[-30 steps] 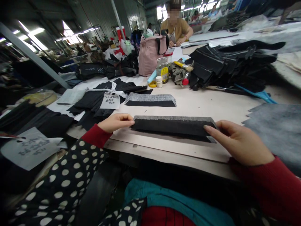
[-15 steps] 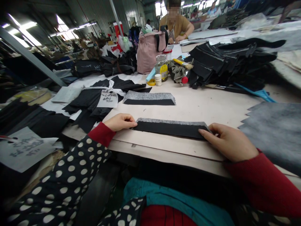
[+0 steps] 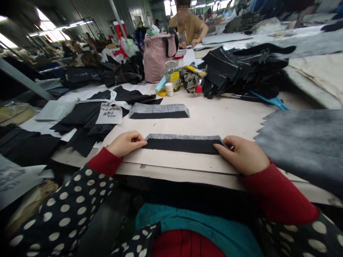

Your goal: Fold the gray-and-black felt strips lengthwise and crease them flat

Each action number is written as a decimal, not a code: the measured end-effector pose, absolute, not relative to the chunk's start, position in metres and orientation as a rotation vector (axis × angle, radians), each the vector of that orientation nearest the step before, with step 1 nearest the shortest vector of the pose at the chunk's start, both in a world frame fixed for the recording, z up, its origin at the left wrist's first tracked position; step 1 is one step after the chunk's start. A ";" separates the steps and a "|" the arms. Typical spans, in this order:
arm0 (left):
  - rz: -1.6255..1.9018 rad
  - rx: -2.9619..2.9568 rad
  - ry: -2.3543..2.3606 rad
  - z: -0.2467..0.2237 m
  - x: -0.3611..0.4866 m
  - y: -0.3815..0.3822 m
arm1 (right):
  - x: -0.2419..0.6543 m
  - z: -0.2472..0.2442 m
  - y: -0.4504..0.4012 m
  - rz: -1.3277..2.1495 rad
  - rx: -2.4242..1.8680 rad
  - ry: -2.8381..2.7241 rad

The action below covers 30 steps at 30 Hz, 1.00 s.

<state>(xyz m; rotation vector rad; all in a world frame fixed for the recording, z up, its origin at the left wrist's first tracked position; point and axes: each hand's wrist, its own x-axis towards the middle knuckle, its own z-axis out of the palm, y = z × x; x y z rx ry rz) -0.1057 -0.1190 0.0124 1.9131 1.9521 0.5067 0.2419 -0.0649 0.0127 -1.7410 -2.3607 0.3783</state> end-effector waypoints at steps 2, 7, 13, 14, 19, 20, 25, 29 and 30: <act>0.507 1.950 1.954 0.011 -0.105 -0.120 | 0.242 0.010 -0.065 0.320 -1.710 -2.358; 0.521 2.042 1.949 0.011 -0.106 -0.118 | 0.239 0.008 -0.067 0.176 -1.656 -2.339; 0.559 2.132 1.822 0.014 -0.103 -0.117 | 0.235 0.010 -0.066 0.119 -1.657 -2.333; 0.554 2.143 1.792 0.015 -0.103 -0.118 | 0.234 0.010 -0.065 0.116 -1.655 -2.335; 0.495 2.176 1.686 0.016 -0.103 -0.117 | 0.234 0.010 -0.065 0.123 -1.645 -2.336; 0.482 2.184 1.682 0.016 -0.104 -0.116 | 0.234 0.010 -0.065 0.123 -1.644 -2.337; 0.433 2.196 1.696 0.013 -0.108 -0.115 | 0.234 0.009 -0.066 0.121 -1.622 -2.354; 0.412 2.185 1.716 0.013 -0.109 -0.114 | 0.235 0.009 -0.067 0.114 -1.615 -2.356; 0.405 2.182 1.720 0.013 -0.109 -0.114 | 0.235 0.009 -0.067 0.112 -1.610 -2.358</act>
